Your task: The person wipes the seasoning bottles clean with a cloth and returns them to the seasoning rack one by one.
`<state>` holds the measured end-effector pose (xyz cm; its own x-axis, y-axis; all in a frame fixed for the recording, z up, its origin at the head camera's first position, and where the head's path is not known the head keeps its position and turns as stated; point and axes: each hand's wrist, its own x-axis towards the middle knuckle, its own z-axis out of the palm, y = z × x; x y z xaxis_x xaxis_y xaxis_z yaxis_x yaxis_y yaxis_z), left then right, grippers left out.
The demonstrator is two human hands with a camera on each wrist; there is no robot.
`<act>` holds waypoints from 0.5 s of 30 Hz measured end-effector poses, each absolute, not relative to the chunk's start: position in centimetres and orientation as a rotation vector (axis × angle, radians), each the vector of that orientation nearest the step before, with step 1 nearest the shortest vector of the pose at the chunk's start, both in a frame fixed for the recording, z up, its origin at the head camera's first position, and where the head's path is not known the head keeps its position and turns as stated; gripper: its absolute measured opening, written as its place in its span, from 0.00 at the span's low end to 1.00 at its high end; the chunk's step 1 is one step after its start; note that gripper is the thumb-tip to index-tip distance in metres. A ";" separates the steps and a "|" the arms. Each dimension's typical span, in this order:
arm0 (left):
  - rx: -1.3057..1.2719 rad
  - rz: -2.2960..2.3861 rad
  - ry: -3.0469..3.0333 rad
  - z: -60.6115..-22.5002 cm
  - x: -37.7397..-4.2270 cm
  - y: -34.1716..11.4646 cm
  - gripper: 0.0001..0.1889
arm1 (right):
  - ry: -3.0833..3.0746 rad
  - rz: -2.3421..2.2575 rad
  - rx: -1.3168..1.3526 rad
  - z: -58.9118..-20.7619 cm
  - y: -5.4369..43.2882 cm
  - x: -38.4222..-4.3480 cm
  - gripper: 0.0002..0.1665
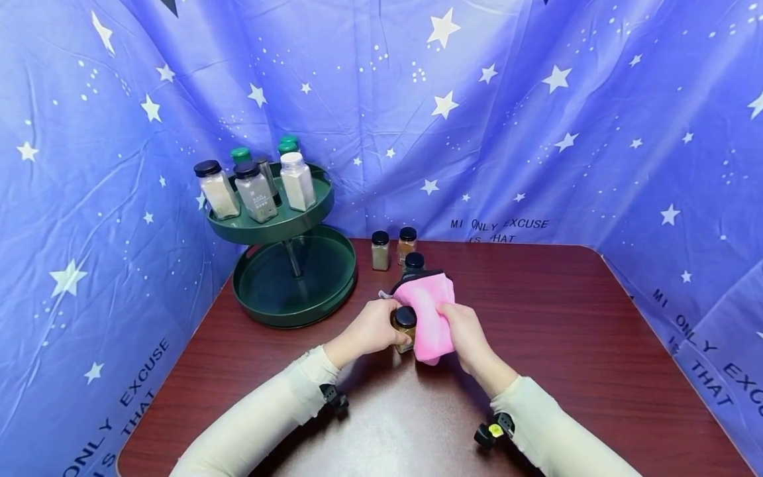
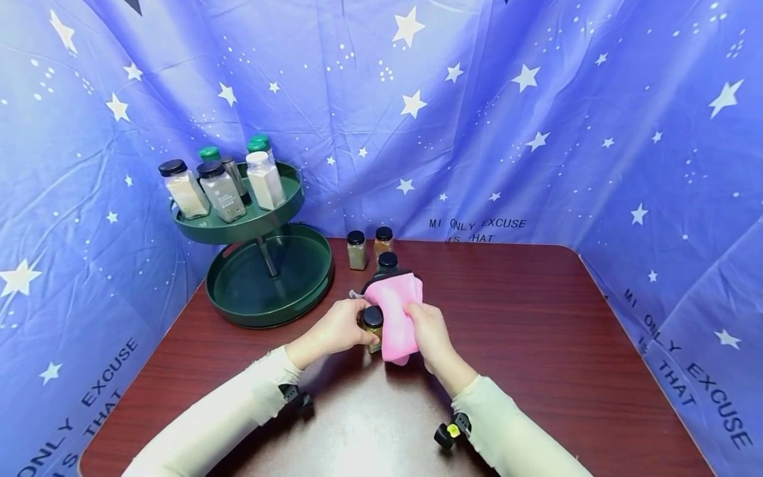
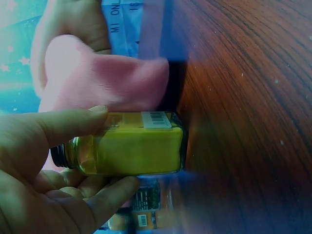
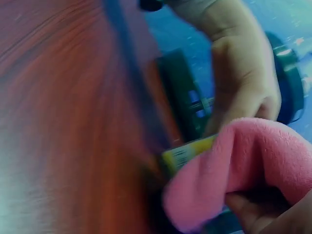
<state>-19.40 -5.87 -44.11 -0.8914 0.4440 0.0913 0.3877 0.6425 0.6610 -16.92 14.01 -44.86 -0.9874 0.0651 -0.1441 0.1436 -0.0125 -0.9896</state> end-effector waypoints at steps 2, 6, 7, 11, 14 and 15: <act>0.690 1.099 2.774 -44.0 -19.4 -5.9 0.20 | 2.190 -2.144 0.234 -45.7 13.9 -17.0 0.13; 0.664 1.128 2.748 -44.0 -19.3 -5.9 0.20 | 2.164 -2.105 0.195 -45.8 14.1 -16.9 0.12; 0.658 1.131 2.741 -44.0 -19.2 -5.9 0.20 | 2.155 -2.112 0.178 -45.4 14.1 -16.8 0.11; 0.655 1.122 2.739 -44.2 -19.1 -5.9 0.19 | 2.108 -2.162 0.157 -43.0 14.4 -16.6 0.11; 0.667 1.113 2.761 -44.2 -19.1 -5.9 0.19 | 2.060 -2.209 0.158 -41.3 14.6 -16.6 0.11; 0.673 1.112 2.767 -44.3 -19.1 -5.9 0.19 | 2.049 -2.224 0.153 -41.0 14.7 -16.6 0.11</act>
<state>-19.11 -5.87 -44.26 -0.8997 0.4285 0.0833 0.3669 0.6389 0.6761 -16.63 14.70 -41.01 -0.9884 -0.0151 -0.1509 0.1517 -0.0806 -0.9851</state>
